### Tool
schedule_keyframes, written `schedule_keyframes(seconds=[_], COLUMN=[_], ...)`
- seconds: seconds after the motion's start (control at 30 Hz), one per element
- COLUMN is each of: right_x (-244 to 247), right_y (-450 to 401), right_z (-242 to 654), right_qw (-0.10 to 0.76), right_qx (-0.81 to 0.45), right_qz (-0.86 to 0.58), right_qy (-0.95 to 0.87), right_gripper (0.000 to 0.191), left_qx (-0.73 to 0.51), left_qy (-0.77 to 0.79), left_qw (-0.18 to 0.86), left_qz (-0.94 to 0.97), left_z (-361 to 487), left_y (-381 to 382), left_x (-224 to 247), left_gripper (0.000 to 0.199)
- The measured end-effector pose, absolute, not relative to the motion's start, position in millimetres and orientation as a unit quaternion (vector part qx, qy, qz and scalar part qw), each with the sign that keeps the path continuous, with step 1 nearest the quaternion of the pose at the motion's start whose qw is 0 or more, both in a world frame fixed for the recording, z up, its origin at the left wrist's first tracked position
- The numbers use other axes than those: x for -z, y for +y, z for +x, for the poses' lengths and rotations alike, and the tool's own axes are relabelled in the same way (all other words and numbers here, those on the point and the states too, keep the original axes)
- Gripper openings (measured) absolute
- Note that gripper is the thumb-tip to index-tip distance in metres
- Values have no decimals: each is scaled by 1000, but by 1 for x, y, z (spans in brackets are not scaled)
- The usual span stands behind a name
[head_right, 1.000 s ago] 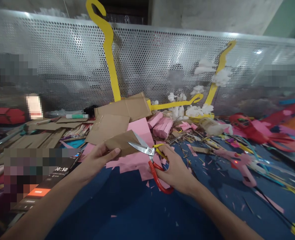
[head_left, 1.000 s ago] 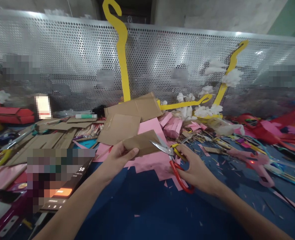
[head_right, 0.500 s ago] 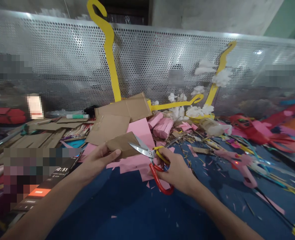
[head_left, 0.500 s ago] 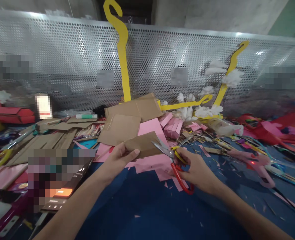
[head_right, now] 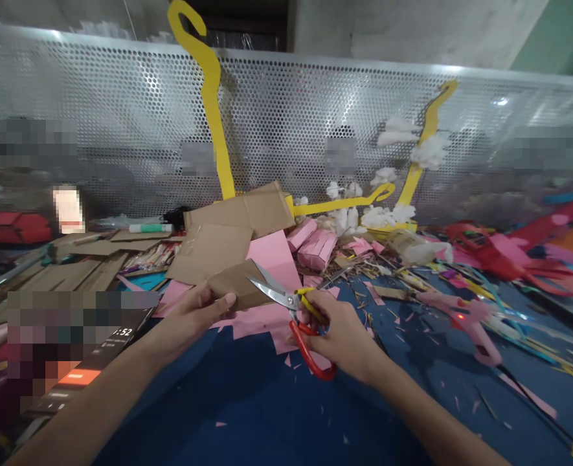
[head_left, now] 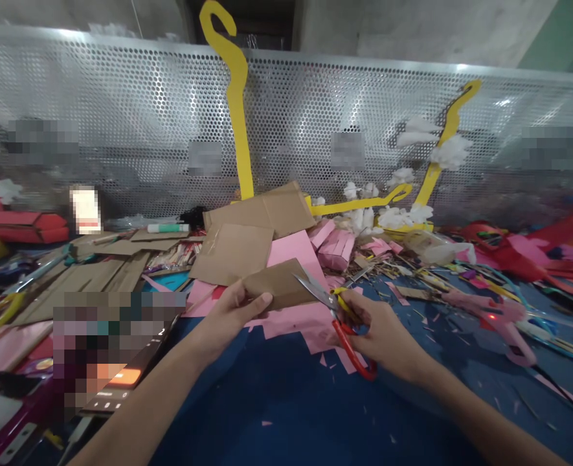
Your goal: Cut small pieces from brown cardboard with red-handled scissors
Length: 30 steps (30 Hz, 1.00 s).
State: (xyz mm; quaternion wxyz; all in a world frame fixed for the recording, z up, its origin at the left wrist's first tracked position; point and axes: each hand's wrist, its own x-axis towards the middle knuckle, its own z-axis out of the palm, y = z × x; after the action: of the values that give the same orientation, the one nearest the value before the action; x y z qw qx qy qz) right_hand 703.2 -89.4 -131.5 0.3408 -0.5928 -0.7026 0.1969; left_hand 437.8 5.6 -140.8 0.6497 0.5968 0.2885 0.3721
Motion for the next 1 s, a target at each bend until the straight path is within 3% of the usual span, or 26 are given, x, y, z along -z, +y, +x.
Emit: schedule_keyframes(seconds=[0.6,1.0], right_x=[135,131], right_y=[-88,-93], right_z=[701,700], right_qw=[350,379], right_qx=[-222,-199], right_qz=[-607,-589], right_qy=[-678,-685], right_gripper=[20,48], left_qx=[-382,-388], left_qy=[286,311], left_qw=[658,638], left_qz=[583,588], left_z=[442,443], left_y=[5,6], left_x=[142,141], left_gripper=[37,35])
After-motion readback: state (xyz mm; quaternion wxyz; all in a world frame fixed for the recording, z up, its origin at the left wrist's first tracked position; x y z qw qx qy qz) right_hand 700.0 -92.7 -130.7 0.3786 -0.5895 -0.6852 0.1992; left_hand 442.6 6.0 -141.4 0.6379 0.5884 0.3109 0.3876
